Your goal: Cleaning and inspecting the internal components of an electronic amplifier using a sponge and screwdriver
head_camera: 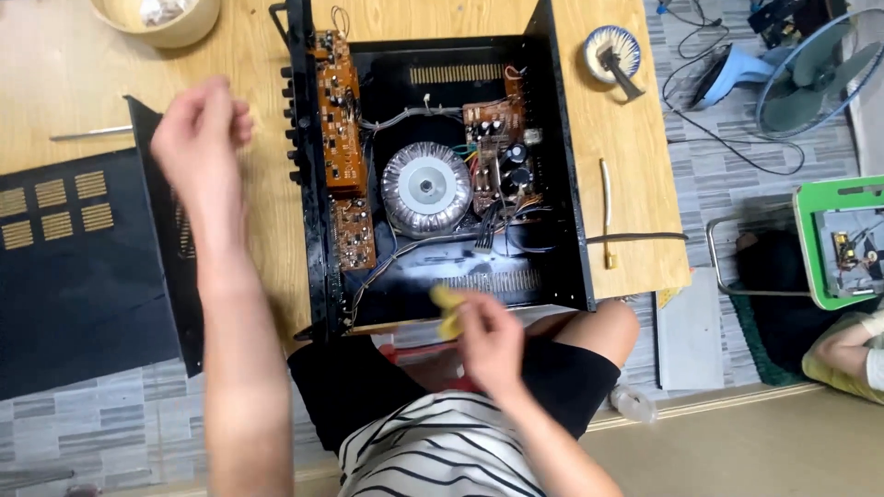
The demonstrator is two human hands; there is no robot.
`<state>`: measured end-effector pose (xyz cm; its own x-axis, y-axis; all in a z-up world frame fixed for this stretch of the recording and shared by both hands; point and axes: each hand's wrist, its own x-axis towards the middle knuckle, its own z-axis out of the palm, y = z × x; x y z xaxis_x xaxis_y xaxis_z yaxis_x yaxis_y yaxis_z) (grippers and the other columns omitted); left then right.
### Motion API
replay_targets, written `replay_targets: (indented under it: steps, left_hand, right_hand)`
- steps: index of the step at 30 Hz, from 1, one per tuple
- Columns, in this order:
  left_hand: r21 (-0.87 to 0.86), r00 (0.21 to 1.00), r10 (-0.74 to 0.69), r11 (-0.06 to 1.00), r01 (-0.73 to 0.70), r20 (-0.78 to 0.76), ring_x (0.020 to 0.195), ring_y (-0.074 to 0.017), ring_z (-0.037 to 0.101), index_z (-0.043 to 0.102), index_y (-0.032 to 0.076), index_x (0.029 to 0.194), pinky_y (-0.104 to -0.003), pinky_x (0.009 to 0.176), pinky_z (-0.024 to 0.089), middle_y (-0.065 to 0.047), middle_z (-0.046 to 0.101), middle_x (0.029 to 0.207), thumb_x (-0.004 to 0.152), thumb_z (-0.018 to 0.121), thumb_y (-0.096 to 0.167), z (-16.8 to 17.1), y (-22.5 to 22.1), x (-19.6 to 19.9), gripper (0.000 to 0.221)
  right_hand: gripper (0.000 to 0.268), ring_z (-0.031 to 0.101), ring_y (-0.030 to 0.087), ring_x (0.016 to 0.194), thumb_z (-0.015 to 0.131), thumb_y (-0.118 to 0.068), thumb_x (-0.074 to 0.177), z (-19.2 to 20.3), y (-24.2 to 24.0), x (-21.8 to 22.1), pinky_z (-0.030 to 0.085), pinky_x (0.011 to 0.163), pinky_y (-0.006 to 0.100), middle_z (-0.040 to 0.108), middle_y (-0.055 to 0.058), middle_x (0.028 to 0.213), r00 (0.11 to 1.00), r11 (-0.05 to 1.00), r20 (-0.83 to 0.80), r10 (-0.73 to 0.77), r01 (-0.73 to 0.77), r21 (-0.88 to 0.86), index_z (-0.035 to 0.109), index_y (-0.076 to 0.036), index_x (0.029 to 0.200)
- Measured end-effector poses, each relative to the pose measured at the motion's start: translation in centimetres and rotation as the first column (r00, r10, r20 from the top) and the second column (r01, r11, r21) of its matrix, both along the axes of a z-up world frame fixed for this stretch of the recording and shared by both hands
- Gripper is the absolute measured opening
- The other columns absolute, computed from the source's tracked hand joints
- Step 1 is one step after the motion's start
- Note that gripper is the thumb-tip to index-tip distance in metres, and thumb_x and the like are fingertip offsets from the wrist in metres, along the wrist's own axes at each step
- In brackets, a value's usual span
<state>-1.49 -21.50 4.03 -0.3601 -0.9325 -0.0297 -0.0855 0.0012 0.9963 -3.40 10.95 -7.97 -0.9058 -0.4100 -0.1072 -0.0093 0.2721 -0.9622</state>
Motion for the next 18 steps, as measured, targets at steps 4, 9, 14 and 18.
replay_targets:
  steps: [4,9,14,18]
  left_hand:
    - [-0.421,0.995,-0.09,0.904,0.067,-0.035,0.081,-0.0173,0.06,0.064,-0.002,0.116,-0.028,0.073,0.052,-0.011,0.066,0.095,0.111,0.052,0.006,-1.8,6.2,5.6,0.015]
    - [-0.443,0.996,-0.051,0.896,0.014,-0.071,0.088,-0.0251,0.062,0.065,-0.009,0.119,-0.032,0.079,0.054,-0.021,0.064,0.098,0.095,0.067,-0.009,-3.9,11.0,6.8,0.024]
    - [-0.565,0.994,-0.053,0.819,0.099,0.098,0.093,-0.0281,0.059,0.065,-0.004,0.122,-0.037,0.081,0.052,-0.016,0.063,0.101,0.092,0.072,0.003,-4.4,11.7,6.9,0.031]
    - [-0.722,0.992,-0.04,0.683,0.113,0.117,0.093,-0.0296,0.058,0.064,0.004,0.125,-0.04,0.087,0.049,-0.01,0.061,0.105,0.098,0.07,0.03,-5.9,11.4,6.7,0.038]
  right_hand:
    - [0.019,0.068,0.015,0.093,0.057,-0.013,0.096,-0.9,2.3,-5.2,0.052,0.085,0.028,0.075,0.005,0.102,0.966,0.986,-0.254,-0.051,0.089,0.138,0.074,-0.007,0.102]
    - [0.064,0.061,0.057,0.101,0.069,-0.014,0.09,2.7,0.7,-6.0,0.046,0.087,0.065,0.064,0.04,0.105,0.878,0.84,-0.446,0.173,0.105,0.532,0.045,0.004,0.146]
    - [0.053,0.054,0.04,0.116,0.078,-0.028,0.08,0.3,1.6,-4.0,0.044,0.093,0.046,0.058,0.017,0.127,0.568,0.747,-0.745,0.351,0.31,0.588,0.066,-0.007,0.127]
    - [0.052,0.058,0.043,0.122,0.075,-0.03,0.086,-0.6,1.1,-4.4,0.042,0.103,0.047,0.066,0.024,0.126,0.593,0.71,-0.621,0.513,0.113,0.695,0.068,0.004,0.125]
